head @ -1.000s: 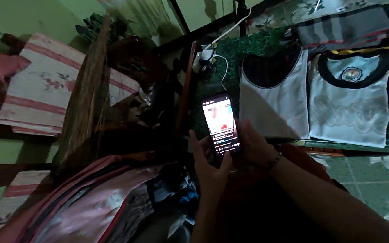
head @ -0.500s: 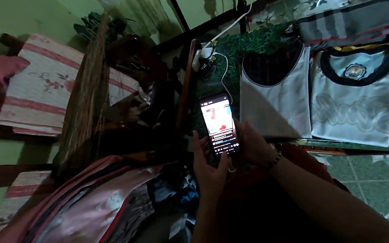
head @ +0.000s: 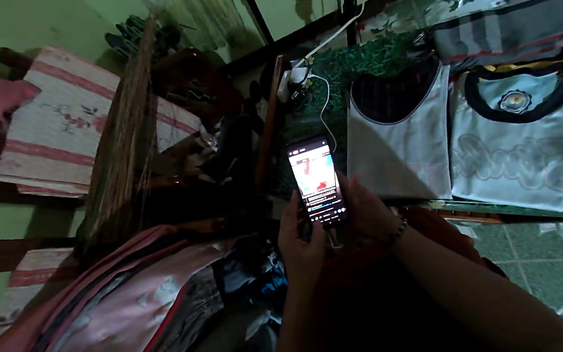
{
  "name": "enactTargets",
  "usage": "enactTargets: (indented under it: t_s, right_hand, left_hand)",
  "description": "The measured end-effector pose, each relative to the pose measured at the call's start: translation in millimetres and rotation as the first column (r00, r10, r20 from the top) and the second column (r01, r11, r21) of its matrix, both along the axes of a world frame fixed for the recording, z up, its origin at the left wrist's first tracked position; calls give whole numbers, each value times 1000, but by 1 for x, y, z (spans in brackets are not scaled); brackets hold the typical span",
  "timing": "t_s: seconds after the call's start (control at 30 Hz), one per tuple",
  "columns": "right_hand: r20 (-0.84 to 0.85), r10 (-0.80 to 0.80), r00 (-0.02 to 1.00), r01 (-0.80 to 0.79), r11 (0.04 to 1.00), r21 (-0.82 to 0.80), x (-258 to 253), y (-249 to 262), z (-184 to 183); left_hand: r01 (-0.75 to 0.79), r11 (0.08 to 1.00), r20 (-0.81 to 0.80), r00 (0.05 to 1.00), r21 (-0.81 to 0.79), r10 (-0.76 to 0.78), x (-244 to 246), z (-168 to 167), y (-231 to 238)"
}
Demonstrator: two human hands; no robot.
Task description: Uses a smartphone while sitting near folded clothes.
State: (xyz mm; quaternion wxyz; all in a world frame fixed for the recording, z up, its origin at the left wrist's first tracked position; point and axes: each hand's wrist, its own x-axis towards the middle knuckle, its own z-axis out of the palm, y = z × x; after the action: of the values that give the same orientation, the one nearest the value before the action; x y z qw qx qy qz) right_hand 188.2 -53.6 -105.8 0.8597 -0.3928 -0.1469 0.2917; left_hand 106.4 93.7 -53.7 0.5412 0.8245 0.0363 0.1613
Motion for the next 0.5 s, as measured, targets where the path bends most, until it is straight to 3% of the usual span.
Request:
enactTargets:
  t_s: [0.33,0.5]
  right_hand:
    - [-115,27,993,-18,997,80,1,2,0]
    - [-80,36,996,-28,994,104,2,1,-4]
  left_hand:
    - [19,998,-1,1000,-54,-19,1,1,0]
    - [17,998,-9,1000,-62,-17,2,1,-1]
